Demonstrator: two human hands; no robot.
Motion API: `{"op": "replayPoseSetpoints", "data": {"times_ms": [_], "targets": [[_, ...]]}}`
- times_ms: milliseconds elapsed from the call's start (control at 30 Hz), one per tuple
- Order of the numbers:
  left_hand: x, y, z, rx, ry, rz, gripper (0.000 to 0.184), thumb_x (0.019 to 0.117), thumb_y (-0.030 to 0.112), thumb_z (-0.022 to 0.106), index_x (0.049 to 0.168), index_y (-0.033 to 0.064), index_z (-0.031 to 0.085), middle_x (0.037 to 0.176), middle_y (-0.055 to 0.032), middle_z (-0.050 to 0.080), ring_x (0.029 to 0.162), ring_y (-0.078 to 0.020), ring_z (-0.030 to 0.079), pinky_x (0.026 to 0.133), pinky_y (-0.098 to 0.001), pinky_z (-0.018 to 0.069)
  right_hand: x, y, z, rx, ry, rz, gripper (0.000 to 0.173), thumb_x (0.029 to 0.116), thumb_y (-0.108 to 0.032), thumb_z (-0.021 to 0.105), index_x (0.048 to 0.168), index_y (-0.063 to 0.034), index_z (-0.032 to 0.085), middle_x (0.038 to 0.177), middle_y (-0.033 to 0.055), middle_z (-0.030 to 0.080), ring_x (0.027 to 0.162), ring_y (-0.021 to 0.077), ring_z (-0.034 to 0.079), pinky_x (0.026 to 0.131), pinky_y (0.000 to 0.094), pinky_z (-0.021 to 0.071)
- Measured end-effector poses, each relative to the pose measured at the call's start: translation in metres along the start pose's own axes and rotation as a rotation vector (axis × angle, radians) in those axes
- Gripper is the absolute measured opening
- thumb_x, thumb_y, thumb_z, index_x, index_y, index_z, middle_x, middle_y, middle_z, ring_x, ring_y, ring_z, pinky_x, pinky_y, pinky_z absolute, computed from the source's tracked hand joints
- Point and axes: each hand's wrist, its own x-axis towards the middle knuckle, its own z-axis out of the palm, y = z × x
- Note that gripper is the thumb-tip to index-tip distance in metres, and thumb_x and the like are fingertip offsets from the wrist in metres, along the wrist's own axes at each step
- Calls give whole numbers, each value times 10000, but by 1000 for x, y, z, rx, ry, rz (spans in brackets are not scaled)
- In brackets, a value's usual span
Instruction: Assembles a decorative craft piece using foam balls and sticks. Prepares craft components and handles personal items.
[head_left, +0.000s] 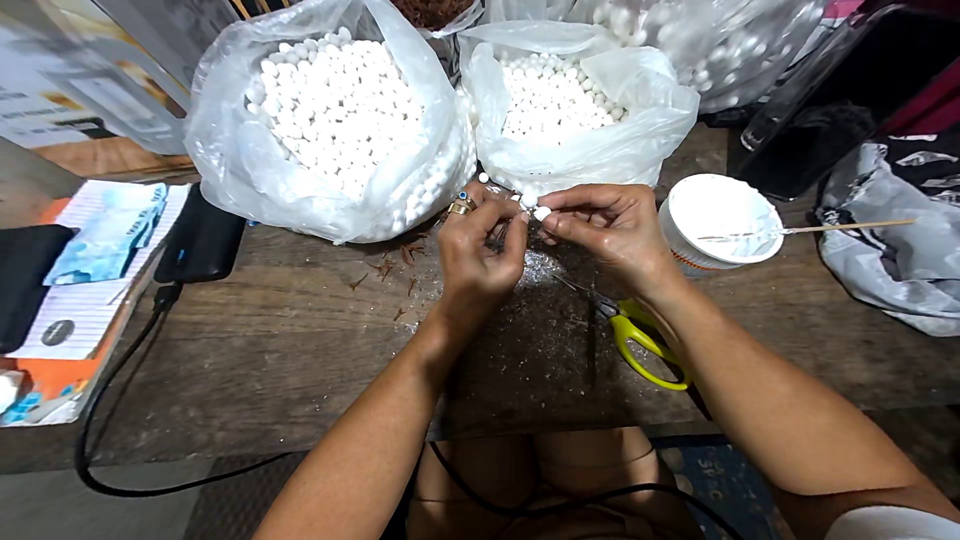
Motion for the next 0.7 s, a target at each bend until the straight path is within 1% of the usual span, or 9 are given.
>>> {"op": "replayPoseSetpoints", "data": {"times_ms": [200,233,333,433,567,700], "targets": [[-2,2,2,-18,-16,10,86,848,-17,634,804,-61,693,805,-93,598,776,-59,556,692,-143,437,0,-4,1,7,36,76,121,911,60,663,996,5,730,791,-36,734,666,16,690,664,189,610],[-2,3,3,-15,-13,12,86,844,-15,635,796,-58,692,795,-90,600,767,-55,558,686,-141,439,0,-3,1,9,34,73,122,911,60,665,997,5,731,791,-34,736,666,17,691,664,190,611],[-1,2,0,-16,-23,-14,87,867,-7,631,822,-48,692,827,-77,594,790,-43,552,710,-131,443,0,-3,1,10,12,50,133,896,69,668,997,5,727,816,-35,741,695,16,699,699,194,616],[1,1,-2,-58,-32,-45,85,876,-9,622,828,-48,681,839,-66,578,778,-27,541,691,-117,444,0,-4,1,7,-8,29,151,901,72,654,1024,8,716,845,-43,735,725,6,692,725,191,608],[3,1,-4,-103,-40,-91,71,886,-16,616,844,-30,672,839,-44,583,773,-17,542,683,-122,455,3,-4,-2,17,26,31,187,893,71,640,1056,4,706,854,-40,730,718,25,692,710,207,611],[3,4,-3,-123,-71,-124,79,896,-24,618,862,-39,688,868,-49,588,802,-12,547,709,-114,456,3,-3,-3,24,35,32,182,888,81,647,1037,0,714,872,-34,737,743,23,698,740,200,611]]}}
